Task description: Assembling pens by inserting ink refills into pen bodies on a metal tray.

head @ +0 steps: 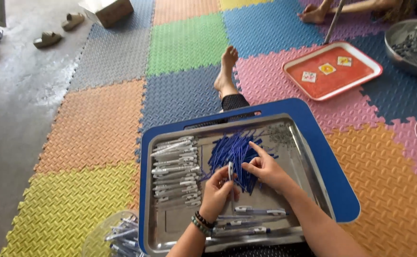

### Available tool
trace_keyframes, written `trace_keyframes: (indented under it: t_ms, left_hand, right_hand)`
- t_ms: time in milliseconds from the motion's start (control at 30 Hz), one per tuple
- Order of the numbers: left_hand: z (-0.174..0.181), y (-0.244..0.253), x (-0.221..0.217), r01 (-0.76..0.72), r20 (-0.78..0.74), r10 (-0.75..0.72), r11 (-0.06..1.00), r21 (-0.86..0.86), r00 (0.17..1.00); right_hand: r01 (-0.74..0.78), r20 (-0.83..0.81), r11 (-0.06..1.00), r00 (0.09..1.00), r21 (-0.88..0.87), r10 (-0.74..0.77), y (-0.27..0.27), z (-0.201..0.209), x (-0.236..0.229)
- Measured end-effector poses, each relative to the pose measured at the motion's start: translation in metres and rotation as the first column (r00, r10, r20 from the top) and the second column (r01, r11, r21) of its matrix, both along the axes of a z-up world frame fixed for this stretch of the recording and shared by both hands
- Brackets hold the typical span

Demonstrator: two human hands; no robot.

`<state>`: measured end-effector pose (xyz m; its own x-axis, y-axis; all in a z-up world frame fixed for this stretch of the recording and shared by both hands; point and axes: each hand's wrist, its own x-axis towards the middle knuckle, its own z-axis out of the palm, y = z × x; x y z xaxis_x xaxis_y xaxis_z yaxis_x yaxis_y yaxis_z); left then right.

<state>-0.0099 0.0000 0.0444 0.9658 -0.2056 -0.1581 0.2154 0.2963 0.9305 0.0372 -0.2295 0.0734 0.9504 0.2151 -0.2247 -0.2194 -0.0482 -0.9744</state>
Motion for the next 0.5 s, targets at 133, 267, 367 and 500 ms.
trace_keyframes:
  t_ms: [133,267,367,500]
  left_hand:
    - [0.011,-0.004,-0.004,0.047,-0.080,-0.046,0.999,0.012,0.996]
    - [0.016,-0.009,-0.004,0.134,-0.155,-0.127,0.990,0.033,0.980]
    - [0.021,-0.008,-0.010,0.147,-0.177,-0.135,0.987,0.061,0.975]
    - [0.021,-0.005,-0.005,0.144,-0.110,-0.137,0.987,0.065,0.984]
  right_hand:
    - [0.136,-0.031,0.972,0.991,0.190,-0.133,-0.004,0.004,0.003]
    - [0.064,-0.033,0.970,0.998,0.233,-0.057,0.000,-0.005,0.002]
    - [0.052,-0.058,0.977,0.998,0.205,-0.040,0.004,-0.009,-0.004]
    - [0.066,-0.132,0.988,0.990,0.141,-0.047,0.008,-0.001,-0.004]
